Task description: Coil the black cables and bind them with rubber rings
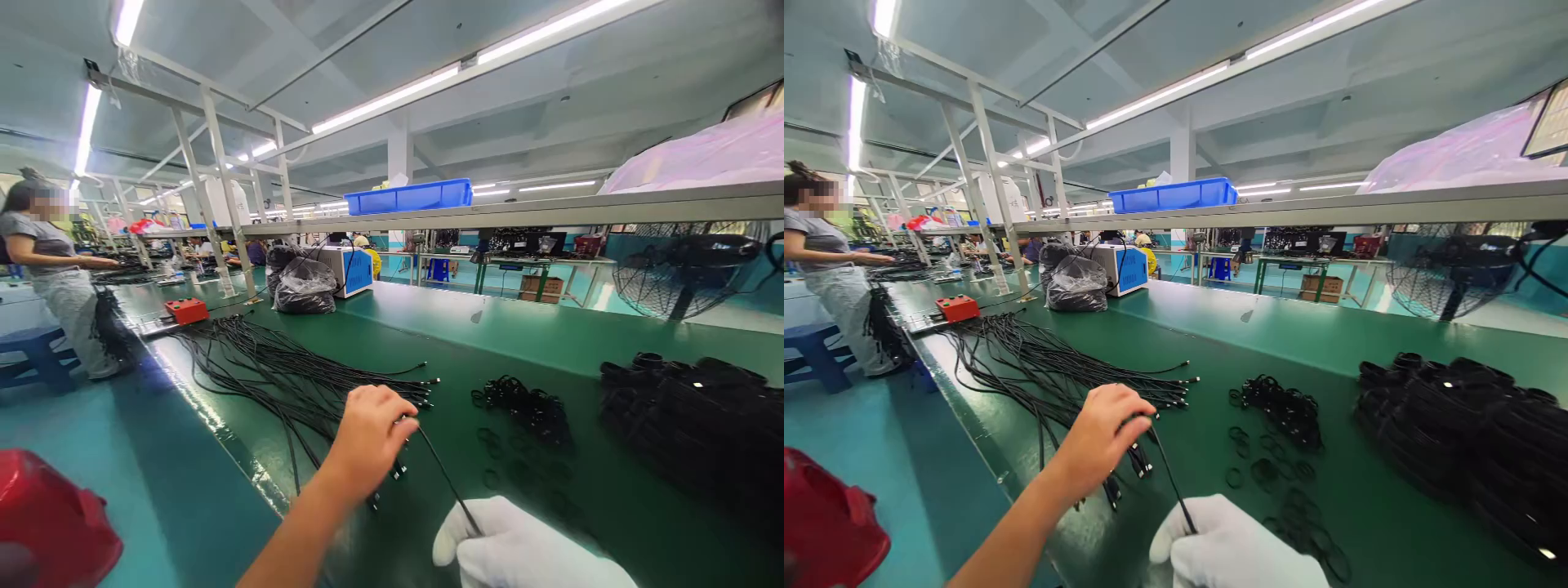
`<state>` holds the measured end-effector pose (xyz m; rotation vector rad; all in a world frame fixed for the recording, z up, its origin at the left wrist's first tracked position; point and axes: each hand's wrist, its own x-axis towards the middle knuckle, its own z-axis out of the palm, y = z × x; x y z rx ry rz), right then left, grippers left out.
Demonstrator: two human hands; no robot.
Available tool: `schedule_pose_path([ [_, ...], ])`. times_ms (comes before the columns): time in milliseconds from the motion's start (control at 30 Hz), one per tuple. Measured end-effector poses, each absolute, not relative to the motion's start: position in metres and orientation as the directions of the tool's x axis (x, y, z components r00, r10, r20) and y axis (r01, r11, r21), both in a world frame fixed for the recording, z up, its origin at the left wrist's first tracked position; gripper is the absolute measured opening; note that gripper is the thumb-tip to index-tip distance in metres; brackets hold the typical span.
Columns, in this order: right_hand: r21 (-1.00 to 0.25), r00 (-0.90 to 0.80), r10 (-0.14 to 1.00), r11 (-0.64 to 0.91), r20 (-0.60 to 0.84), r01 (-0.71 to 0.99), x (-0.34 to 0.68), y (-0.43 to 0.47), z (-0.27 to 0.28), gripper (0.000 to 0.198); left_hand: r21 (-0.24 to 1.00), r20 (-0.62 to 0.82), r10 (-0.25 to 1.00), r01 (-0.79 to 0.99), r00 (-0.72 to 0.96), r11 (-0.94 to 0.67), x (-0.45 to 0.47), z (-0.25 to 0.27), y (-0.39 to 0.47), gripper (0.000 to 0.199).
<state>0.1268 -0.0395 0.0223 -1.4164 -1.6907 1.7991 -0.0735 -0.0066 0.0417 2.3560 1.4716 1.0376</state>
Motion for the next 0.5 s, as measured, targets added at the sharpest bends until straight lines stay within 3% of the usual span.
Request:
schedule_pose_path([
  [133,-0.963,-0.768,0.606,-0.262,-0.21,0.057,0.13,-0.024,0.012,0.023,0.356,0.338,0.783,0.699,0.522,-0.62,-0.046,0.039,-0.026,0.012],
  [233,-0.864,-0.907,0.409,-0.489,-0.105,-0.12,0.132,-0.013,-0.006,0.039,0.445,0.299,0.8,0.666,0.52,-0.599,-0.039,0.046,-0.026,0.017],
  [333,-0.729,-0.966,0.236,-0.679,-0.106,-0.086,0.128,-0.008,-0.029,0.041,0.541,0.226,0.785,0.596,0.577,-0.594,-0.037,0.053,-0.016,0.015],
  [500,-0.669,-0.985,0.143,-0.742,-0.095,-0.043,0.122,-0.004,-0.043,0.038,0.607,0.178,0.75,0.529,0.637,-0.593,-0.034,0.059,-0.004,0.016],
])
